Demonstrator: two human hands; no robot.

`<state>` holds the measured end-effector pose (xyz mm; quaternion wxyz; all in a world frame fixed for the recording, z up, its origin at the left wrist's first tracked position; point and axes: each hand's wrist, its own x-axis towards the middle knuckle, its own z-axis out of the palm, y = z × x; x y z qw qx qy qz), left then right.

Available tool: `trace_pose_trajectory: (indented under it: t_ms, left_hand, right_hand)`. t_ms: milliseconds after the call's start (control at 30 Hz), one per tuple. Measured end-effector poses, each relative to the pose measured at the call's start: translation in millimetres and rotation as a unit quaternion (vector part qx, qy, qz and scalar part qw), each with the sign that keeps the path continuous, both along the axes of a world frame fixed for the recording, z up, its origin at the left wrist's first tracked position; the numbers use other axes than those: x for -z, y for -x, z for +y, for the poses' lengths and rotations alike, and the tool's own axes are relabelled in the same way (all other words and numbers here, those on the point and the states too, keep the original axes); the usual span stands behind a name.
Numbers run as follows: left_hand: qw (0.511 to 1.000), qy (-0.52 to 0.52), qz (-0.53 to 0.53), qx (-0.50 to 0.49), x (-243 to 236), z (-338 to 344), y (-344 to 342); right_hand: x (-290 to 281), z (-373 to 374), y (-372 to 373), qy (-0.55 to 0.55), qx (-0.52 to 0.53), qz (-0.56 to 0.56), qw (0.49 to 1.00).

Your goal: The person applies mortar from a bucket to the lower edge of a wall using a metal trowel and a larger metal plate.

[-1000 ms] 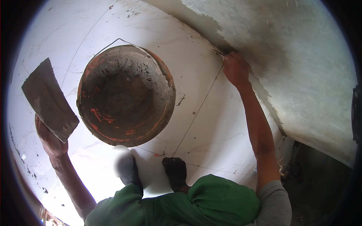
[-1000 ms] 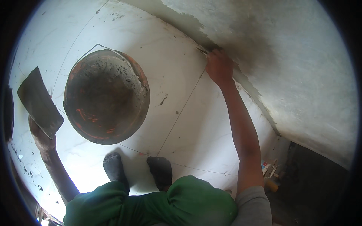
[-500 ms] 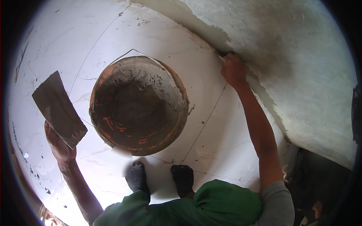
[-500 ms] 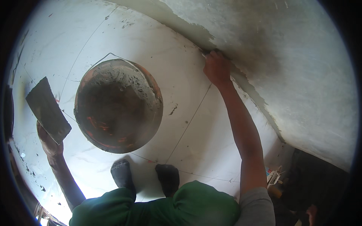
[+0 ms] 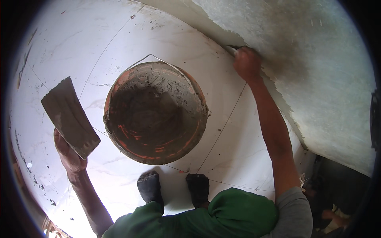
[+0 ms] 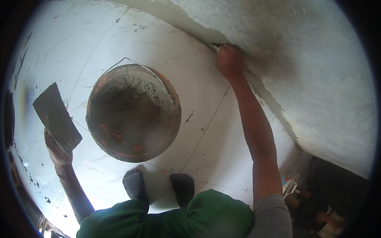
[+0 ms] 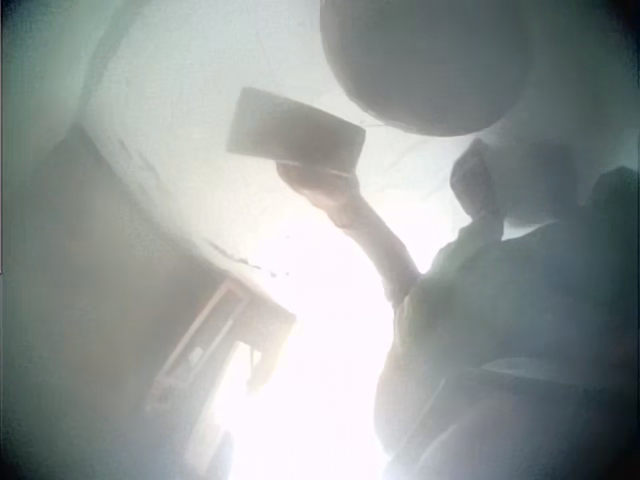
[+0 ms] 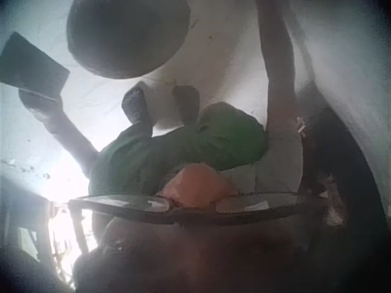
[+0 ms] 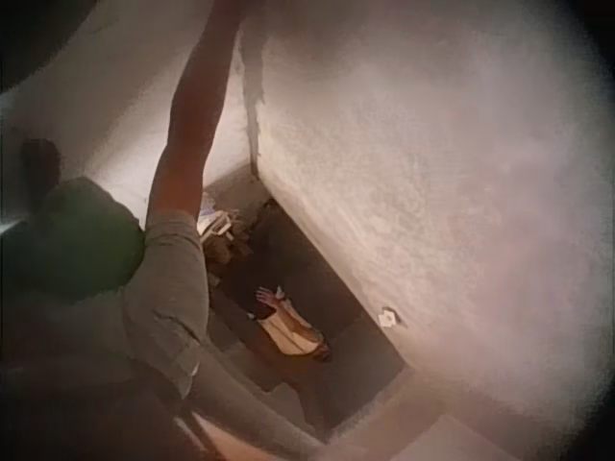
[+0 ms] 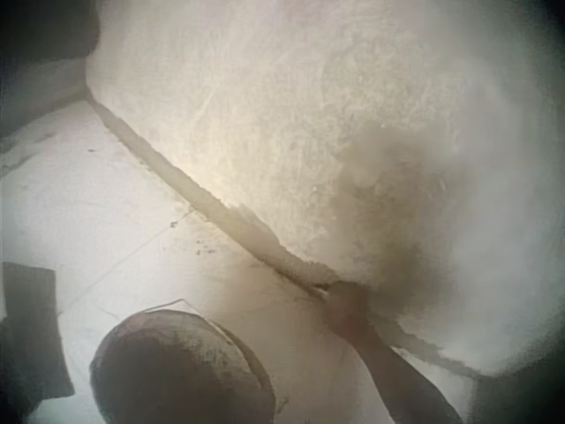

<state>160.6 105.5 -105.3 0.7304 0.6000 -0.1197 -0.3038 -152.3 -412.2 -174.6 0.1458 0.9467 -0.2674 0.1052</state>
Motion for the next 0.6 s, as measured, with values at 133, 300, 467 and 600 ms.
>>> trace_pose_trajectory:
  t_ms: [133, 300, 467, 600]
  left_hand:
    - [0.998, 0.006, 0.041, 0.055, -2, 15, 13]
    - [0.976, 0.067, 0.181, 0.1, -15, -44, 83]
    - [0.94, -0.021, 0.119, 0.319, -49, -112, 141]
    - [0.902, 0.089, 0.295, 0.302, -36, -114, 159]
  right_hand:
    - [-65, 39, -3, -0.101, 0.077, -0.092, 0.988]
    - [-116, 133, 21, -0.674, 0.087, -0.421, 0.601]
    - [-102, 213, 33, -0.891, -0.044, -0.335, 0.302]
    - [-104, 240, 29, -0.886, 0.004, -0.365, 0.285]
